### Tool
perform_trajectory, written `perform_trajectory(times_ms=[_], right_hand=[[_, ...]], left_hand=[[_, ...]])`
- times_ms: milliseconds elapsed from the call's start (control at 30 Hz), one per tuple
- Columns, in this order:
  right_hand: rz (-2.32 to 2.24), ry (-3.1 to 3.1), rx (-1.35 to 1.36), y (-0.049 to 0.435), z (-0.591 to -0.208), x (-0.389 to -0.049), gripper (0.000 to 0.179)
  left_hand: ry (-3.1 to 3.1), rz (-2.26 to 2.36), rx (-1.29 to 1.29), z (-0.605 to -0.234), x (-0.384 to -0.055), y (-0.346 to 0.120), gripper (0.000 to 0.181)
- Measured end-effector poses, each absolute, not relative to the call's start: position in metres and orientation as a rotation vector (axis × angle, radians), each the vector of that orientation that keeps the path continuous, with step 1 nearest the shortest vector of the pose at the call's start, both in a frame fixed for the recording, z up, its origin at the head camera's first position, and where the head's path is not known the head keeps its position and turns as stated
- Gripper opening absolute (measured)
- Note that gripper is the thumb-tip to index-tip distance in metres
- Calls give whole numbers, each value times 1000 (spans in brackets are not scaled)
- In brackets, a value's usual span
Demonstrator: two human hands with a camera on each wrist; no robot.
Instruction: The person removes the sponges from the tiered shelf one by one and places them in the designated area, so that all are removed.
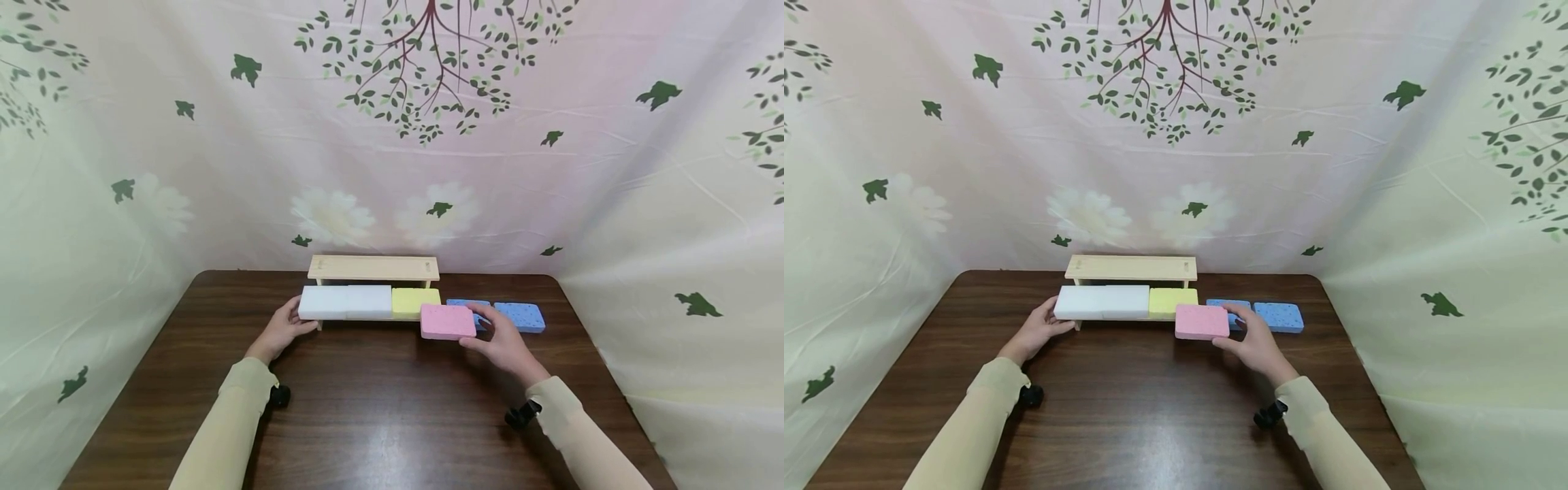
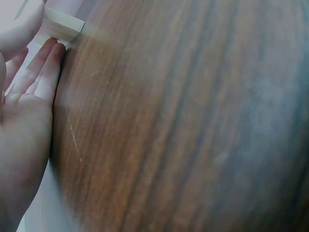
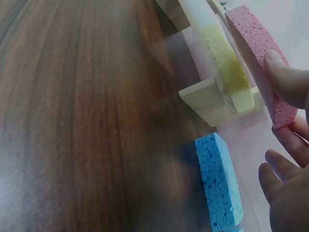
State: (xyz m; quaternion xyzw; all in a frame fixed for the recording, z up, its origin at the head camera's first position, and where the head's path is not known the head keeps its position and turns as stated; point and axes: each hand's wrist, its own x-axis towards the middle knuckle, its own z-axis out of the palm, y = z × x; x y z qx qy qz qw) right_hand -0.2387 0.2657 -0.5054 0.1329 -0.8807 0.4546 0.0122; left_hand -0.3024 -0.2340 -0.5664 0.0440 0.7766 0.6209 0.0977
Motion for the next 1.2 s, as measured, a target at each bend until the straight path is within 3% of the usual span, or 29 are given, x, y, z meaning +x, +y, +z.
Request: perform_trajectory(times_ms=[600, 1200], right_hand=[[1256, -2818, 327, 293, -524, -214, 82], [1184, -2869, 270, 312, -546, -210, 76]], left_hand=[[2301, 1838, 145, -563, -299, -234, 88], [2293, 1846, 167, -564, -300, -234, 87]])
